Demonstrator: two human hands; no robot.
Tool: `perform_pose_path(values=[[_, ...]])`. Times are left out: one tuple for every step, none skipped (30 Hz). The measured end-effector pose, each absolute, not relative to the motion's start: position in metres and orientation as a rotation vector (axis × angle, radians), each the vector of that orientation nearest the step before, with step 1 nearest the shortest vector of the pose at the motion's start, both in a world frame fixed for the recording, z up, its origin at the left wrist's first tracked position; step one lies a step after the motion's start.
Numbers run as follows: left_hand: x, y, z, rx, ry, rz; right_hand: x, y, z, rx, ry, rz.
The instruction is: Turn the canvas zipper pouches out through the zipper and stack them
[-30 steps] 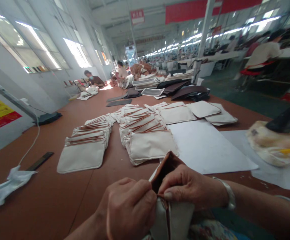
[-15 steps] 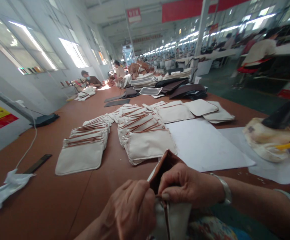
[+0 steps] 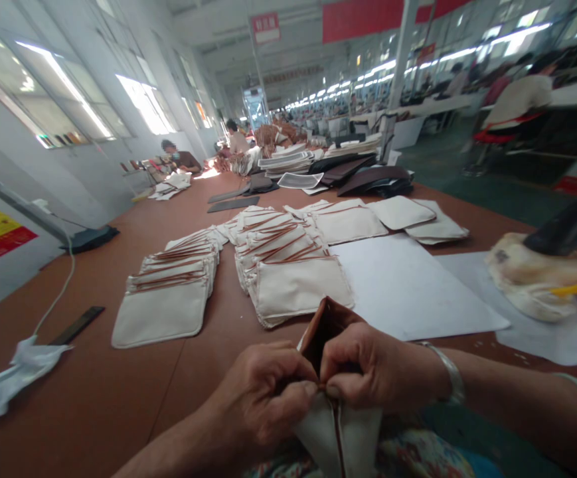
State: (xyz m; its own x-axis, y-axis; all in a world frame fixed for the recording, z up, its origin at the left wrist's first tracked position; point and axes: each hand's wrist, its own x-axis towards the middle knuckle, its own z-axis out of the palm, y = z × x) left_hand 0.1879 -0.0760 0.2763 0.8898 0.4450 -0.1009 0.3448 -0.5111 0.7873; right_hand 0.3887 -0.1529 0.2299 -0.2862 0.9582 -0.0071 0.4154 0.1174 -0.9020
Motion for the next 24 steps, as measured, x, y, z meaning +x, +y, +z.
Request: perform_pose_path(values=[[0.192,-0.078,0.276,2.106,0.643,0.088,0.388,-0.153,0.231,-1.333,-1.803,1.101],[0.195,-0.080,0.276,2.071,0.711,0.045,0.388,-0.153,0.232,-1.334,-1.818,1.075],[0.198,-0.081,0.275,2.049,0.767,0.025,0.388,-0.154,0.233,-1.336,-1.825,1.060],[0.200,-0.082,0.273,2.035,0.806,0.014,0.388,-0.154,0.234,-1.336,-1.828,1.056],[0.201,-0.083,0.272,2.017,0.834,0.012,0.388,-0.155,0.235,-1.329,-1.826,1.065],[0.201,-0.083,0.270,1.991,0.851,0.021,0.389,-0.155,0.235,-1.314,-1.813,1.094],[0.200,-0.082,0.268,1.954,0.850,0.031,0.390,-0.155,0.235,-1.288,-1.789,1.142],[0.198,-0.081,0.266,1.908,0.834,0.041,0.390,-0.155,0.235,-1.252,-1.757,1.208],[0.197,-0.079,0.264,1.856,0.808,0.043,0.391,-0.154,0.235,-1.212,-1.724,1.279],[0.195,-0.077,0.262,1.804,0.774,0.040,0.392,-0.154,0.234,-1.178,-1.695,1.335],[0.193,-0.076,0.261,1.757,0.743,0.034,0.393,-0.154,0.233,-1.154,-1.677,1.369],[0.192,-0.074,0.260,1.719,0.724,0.023,0.393,-0.154,0.233,-1.150,-1.671,1.377],[0.192,-0.074,0.260,1.694,0.716,0.009,0.393,-0.154,0.232,-1.158,-1.678,1.364],[0.193,-0.075,0.260,1.686,0.722,0.004,0.393,-0.154,0.232,-1.178,-1.686,1.344],[0.194,-0.077,0.260,1.697,0.741,0.008,0.392,-0.155,0.231,-1.202,-1.696,1.320],[0.195,-0.079,0.261,1.725,0.772,0.015,0.392,-0.156,0.231,-1.222,-1.709,1.296],[0.197,-0.082,0.263,1.766,0.811,0.021,0.391,-0.156,0.230,-1.232,-1.727,1.277],[0.198,-0.085,0.265,1.815,0.849,0.022,0.391,-0.157,0.230,-1.233,-1.745,1.259],[0.198,-0.086,0.267,1.869,0.870,0.024,0.391,-0.157,0.231,-1.220,-1.758,1.256],[0.198,-0.085,0.269,1.926,0.867,0.027,0.391,-0.157,0.232,-1.196,-1.760,1.272],[0.196,-0.081,0.271,1.988,0.821,0.024,0.392,-0.157,0.235,-1.157,-1.752,1.307],[0.194,-0.075,0.272,2.057,0.731,0.011,0.394,-0.156,0.238,-1.106,-1.735,1.354],[0.191,-0.065,0.274,2.128,0.615,-0.009,0.396,-0.155,0.243,-1.047,-1.716,1.394],[0.186,-0.054,0.274,2.201,0.493,-0.046,0.400,-0.153,0.249,-0.982,-1.706,1.426]])
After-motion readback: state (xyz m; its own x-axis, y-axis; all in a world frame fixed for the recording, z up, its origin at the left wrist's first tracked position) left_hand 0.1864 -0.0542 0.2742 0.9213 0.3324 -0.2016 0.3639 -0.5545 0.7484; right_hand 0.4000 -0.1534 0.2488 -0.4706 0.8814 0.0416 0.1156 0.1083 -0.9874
